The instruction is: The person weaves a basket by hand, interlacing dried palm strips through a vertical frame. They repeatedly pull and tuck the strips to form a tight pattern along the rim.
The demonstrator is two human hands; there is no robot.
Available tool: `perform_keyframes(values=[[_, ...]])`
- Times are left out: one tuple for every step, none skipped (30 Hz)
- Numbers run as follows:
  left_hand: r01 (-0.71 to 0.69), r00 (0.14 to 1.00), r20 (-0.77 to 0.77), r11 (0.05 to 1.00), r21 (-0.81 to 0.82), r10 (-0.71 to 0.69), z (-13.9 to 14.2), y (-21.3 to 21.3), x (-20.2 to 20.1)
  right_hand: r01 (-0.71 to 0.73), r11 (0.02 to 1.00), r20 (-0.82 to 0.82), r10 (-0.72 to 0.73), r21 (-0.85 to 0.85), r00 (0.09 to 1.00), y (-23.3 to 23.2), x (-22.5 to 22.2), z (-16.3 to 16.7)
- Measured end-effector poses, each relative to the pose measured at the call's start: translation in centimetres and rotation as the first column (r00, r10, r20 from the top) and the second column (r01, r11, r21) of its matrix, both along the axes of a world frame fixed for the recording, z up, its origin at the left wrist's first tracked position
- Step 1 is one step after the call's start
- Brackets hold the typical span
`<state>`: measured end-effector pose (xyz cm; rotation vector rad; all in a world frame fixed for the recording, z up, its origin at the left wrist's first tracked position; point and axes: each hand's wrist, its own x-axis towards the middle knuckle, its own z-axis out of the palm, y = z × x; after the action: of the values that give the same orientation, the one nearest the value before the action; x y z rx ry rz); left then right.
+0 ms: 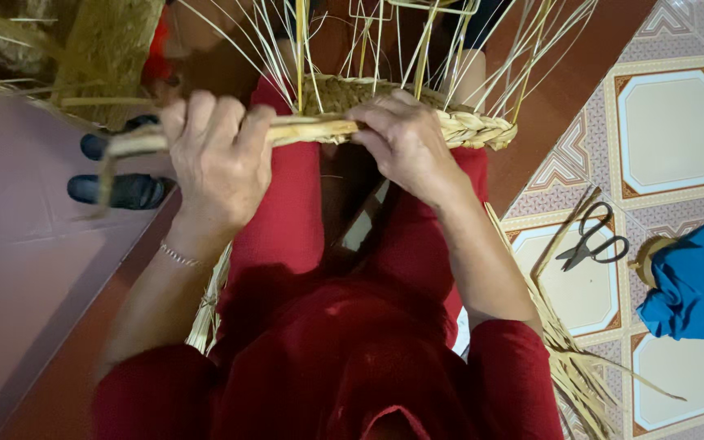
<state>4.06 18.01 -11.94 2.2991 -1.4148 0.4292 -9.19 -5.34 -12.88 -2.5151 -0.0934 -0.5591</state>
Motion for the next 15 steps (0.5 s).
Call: perform_keyframes(values=[[-0.037, 0.983, 0.179, 0.997, -0.070, 0.049, 0.6, -0.3, -0.1, 0.036, 0.999, -0.018, -0.036, 0.004, 0.999, 0.3, 0.3, -0.1], [-0.060, 0.931, 0.349, 0.987, -0.147, 0.108, 0.9, -0.9, -0.5, 0.065, 0.998, -0.023, -0.064, 0.023, 0.998, 0.4, 0.5, -0.2], [-0.065, 0.847, 0.503, 0.972, -0.228, 0.174, 1.0, -1.4, -0.7, 0.095, 0.995, -0.029, -0.094, 0.039, 0.995, 0.4, 0.6, -0.3], [0.043, 0.885, 0.460, 0.971, -0.237, 0.073, 0.8, -1.9, -1.0, 0.126, 0.990, -0.038, -0.124, 0.057, 0.992, 0.4, 0.7, -0.5], [0.150, 0.908, 0.417, 0.956, -0.251, -0.033, 0.3, -2.5, -1.4, 0.128, 0.988, -0.041, -0.125, 0.081, 0.991, 0.3, 0.7, -0.5], [0.252, 0.916, 0.377, 0.929, -0.269, -0.139, -0.3, -3.1, -1.8, 0.128, 0.986, -0.042, -0.125, 0.105, 0.991, 0.1, 0.6, -0.6], [0.218, 0.955, 0.248, 0.950, -0.222, -0.161, -0.9, -3.7, -1.4, 0.127, 0.984, -0.043, -0.122, 0.129, 0.992, -0.1, 0.6, -0.6], [0.189, 0.979, 0.111, 0.967, -0.168, -0.172, -1.6, -4.4, -0.7, 0.122, 0.982, -0.064, -0.114, 0.143, 0.991, -0.2, 0.5, -0.6], [0.168, 0.985, -0.028, 0.980, -0.111, -0.172, -2.2, -4.8, 0.0, 0.119, 0.981, -0.083, -0.107, 0.155, 0.991, -0.3, 0.5, -0.5], [0.112, 0.982, -0.157, 0.993, 0.035, -0.105, -2.7, -5.5, 0.8, 0.116, 0.980, -0.099, -0.101, 0.162, 0.990, -0.4, 0.4, -0.5], [0.073, 0.961, -0.274, 0.980, 0.185, -0.020, -3.2, -6.5, 1.3, 0.130, 0.977, -0.126, -0.109, 0.170, 0.986, -0.5, 0.5, -0.4], [0.054, 0.923, -0.375, 0.940, 0.337, 0.082, -3.7, -7.4, 1.7, 0.146, 0.973, -0.155, -0.118, 0.181, 0.981, -0.5, 0.5, -0.4], [0.046, 0.925, -0.368, 0.931, 0.361, 0.097, -4.0, -8.1, 2.1, 0.163, 0.968, -0.182, -0.129, 0.190, 0.975, -0.5, 0.6, -0.4], [0.037, 0.926, -0.359, 0.922, 0.385, 0.113, -4.2, -8.8, 2.5, 0.159, 0.967, -0.173, -0.125, 0.197, 0.977, -0.5, 0.6, -0.4], [0.028, 0.927, -0.352, 0.911, 0.412, 0.130, -4.3, -9.1, 2.9, 0.154, 0.966, -0.167, -0.120, 0.209, 0.979, -0.5, 0.7, -0.5]])
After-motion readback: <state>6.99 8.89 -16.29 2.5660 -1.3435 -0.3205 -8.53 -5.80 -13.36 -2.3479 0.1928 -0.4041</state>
